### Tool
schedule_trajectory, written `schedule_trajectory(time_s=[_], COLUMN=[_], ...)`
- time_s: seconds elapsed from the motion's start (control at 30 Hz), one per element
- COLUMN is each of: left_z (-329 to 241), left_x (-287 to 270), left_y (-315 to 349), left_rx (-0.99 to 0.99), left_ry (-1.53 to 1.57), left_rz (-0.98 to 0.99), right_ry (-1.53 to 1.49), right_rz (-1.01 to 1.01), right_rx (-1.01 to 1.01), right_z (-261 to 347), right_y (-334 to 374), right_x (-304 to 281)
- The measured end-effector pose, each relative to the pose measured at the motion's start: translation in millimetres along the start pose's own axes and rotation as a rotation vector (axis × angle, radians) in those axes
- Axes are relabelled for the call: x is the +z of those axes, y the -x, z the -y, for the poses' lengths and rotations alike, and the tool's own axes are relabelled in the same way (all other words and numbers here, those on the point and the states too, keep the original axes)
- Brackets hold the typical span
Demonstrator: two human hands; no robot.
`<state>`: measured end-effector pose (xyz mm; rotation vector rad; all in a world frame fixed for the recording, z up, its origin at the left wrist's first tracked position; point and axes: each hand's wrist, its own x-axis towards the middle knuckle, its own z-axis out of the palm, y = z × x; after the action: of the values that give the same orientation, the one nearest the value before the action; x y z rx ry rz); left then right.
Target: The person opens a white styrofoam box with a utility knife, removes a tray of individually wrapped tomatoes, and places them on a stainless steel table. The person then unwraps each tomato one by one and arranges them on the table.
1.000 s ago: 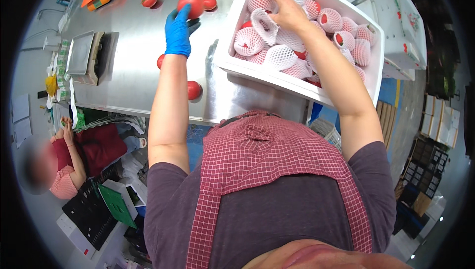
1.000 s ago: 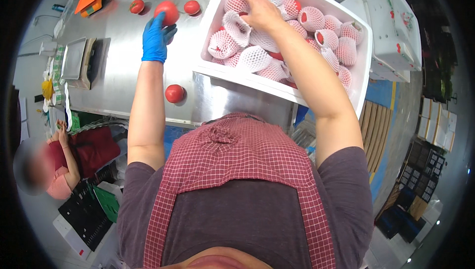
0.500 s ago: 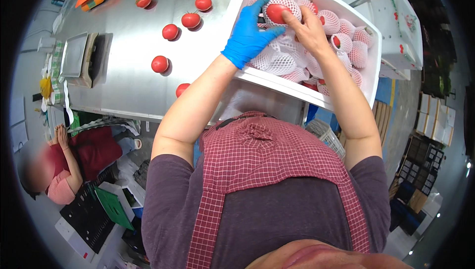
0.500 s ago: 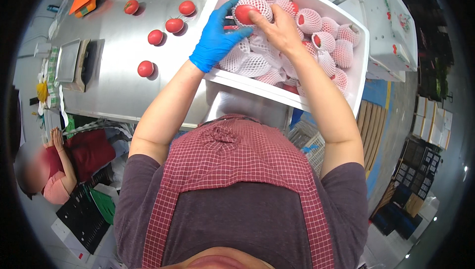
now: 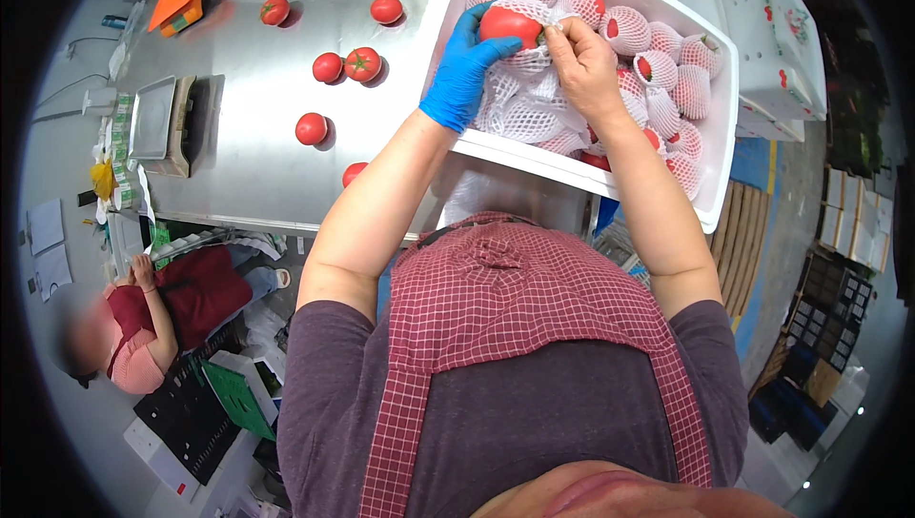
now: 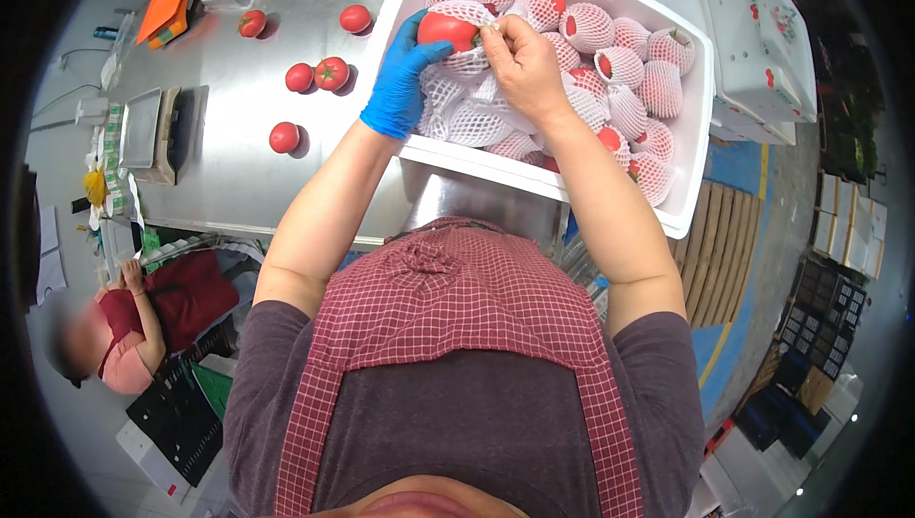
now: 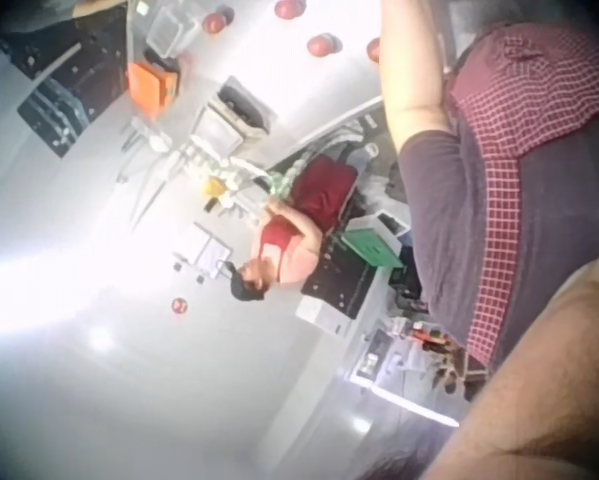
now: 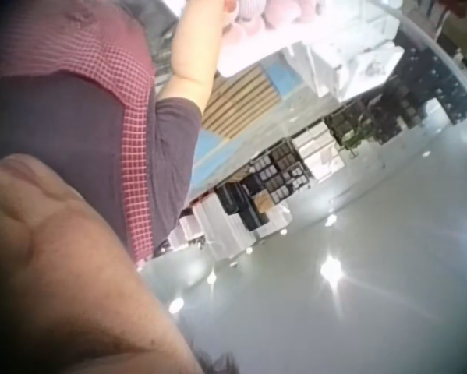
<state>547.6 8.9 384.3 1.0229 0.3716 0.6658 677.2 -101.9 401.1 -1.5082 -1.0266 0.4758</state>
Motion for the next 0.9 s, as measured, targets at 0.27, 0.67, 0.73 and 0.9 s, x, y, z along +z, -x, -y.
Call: schedule_trajectory(time_s=[0.27, 0.67, 0.73, 0.9], left_z=[1, -7, -8, -4], left_x=[5, -13, -13, -41], left_y=[3, -5, -5, -14], left_rx=[0.06, -0.278, -0.297, -0.172], left_ry=[-0.289, 0.641, 0.669, 1.047], left_rz=[0.003, 0.012, -0.043, -0.008], right_ry=[0.178, 0.066, 0.166, 0.6], right_rz=[-0.011, -0.25, -0.251, -0.166], right_rx=[-0.106, 0.126, 0.057, -0.105], right_z=[-8, -38, -42, -34], right_y=[4, -11, -15, -13], right_x=[2, -32, -35, -38])
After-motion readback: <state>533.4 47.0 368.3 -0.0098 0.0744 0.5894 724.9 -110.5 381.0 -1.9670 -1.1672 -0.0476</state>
